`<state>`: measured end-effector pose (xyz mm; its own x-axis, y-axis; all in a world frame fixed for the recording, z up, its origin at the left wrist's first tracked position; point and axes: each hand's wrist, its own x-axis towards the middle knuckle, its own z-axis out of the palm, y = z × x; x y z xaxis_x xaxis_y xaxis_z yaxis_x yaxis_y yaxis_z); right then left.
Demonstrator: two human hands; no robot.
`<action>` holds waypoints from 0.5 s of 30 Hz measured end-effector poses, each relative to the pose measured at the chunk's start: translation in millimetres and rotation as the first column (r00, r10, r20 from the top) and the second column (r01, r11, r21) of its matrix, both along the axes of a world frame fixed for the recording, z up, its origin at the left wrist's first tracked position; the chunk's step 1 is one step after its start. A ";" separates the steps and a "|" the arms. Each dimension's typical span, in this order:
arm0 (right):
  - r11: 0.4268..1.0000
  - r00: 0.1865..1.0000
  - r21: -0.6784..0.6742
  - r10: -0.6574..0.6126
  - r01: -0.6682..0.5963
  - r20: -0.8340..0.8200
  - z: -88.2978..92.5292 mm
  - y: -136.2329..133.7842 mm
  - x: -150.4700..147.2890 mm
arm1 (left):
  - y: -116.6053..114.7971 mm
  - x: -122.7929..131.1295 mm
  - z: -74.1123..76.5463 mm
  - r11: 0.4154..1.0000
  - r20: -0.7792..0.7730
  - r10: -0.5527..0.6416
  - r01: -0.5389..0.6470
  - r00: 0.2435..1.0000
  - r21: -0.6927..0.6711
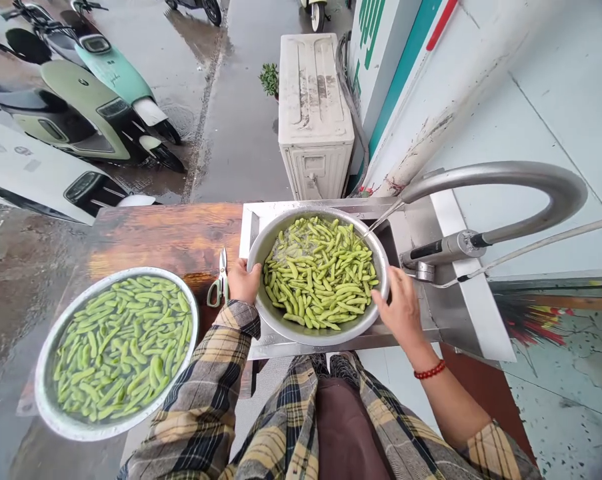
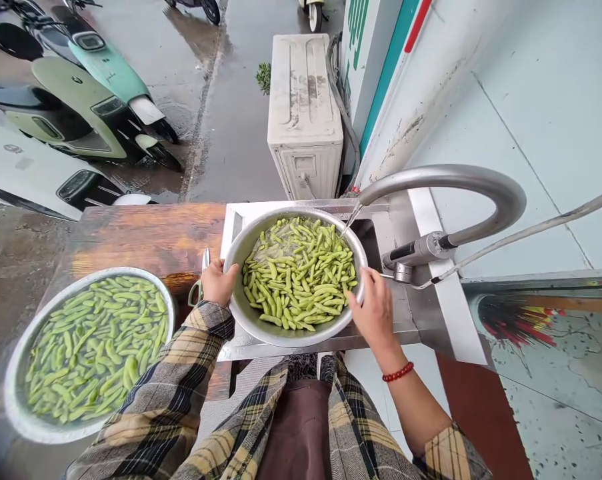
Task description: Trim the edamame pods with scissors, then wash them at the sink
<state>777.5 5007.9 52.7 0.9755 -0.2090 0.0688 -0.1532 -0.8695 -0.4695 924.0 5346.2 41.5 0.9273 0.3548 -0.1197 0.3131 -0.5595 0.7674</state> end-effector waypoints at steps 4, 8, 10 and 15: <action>0.900 0.848 -0.073 0.375 -0.430 -0.376 6.4 54.8 32.7 | 2.4 -0.1 -3.1 0.995 -0.029 -0.051 0.054 0.998 0.087; 0.840 0.779 -0.124 0.421 -0.528 -0.465 3.4 103.9 74.3 | 4.8 -0.5 -3.3 0.988 -0.033 -0.061 0.065 0.998 0.140; 0.796 0.766 -0.117 0.515 -0.594 -0.386 7.9 107.1 78.9 | 6.5 -0.9 -5.2 0.989 -0.031 -0.056 0.060 0.998 0.135; 0.694 0.683 0.223 0.718 -0.685 -0.136 24.3 48.9 65.0 | 10.7 -1.5 -13.5 0.992 -0.029 -0.054 0.057 0.998 0.111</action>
